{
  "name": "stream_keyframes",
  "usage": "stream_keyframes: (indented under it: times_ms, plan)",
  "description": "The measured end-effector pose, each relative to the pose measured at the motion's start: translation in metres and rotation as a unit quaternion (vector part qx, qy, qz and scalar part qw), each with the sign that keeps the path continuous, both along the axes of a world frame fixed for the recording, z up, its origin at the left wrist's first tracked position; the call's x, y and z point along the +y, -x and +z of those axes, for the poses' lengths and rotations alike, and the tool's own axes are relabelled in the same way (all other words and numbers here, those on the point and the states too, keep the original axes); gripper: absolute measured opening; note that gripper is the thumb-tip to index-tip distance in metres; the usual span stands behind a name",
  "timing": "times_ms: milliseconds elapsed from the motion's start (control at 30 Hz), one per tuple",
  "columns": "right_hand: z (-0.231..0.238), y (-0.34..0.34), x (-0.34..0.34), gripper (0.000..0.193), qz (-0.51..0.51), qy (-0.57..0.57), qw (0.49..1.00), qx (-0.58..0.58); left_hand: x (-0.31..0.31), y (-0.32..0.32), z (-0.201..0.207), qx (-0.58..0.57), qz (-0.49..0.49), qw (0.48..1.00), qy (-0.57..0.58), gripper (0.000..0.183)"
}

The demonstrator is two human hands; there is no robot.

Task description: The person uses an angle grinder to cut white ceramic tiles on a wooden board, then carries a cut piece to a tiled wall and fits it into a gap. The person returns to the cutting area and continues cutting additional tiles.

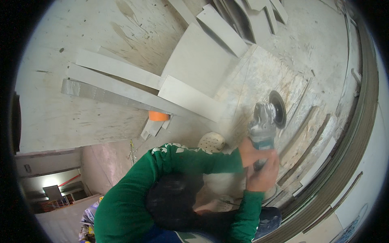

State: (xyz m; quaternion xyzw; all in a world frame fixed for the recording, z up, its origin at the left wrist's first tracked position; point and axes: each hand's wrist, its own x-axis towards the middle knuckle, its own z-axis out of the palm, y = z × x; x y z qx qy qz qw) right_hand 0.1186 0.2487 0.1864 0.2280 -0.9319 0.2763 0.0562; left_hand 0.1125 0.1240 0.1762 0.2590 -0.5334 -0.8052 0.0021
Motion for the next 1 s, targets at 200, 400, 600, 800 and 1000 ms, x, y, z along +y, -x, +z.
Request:
stream_keyframes:
  times_ms: [200,400,600,800,1000]
  plan:
    - [0.003,-0.003,-0.007,0.083,-0.042,0.019,0.991,-0.123,-0.012,-0.002,0.005,0.019,0.026,0.999,0.0,0.038]
    - [-0.009,-0.004,-0.022,0.076,-0.097,0.114,0.982,-0.112,-0.007,0.005,0.002,0.013,0.041,0.999,0.02,0.048]
    - [0.007,0.004,-0.013,0.075,-0.084,0.177,0.975,-0.106,-0.048,-0.021,0.002,0.113,-0.114,0.975,0.155,0.072]
    - [0.037,0.012,0.032,0.073,-0.094,0.325,0.906,-0.253,-0.16,-0.146,-0.072,-0.203,0.329,0.897,0.214,0.017]
    - [0.046,0.01,0.038,0.07,-0.062,0.36,0.886,-0.285,-0.229,-0.151,-0.137,-0.176,0.302,0.845,0.406,0.03]
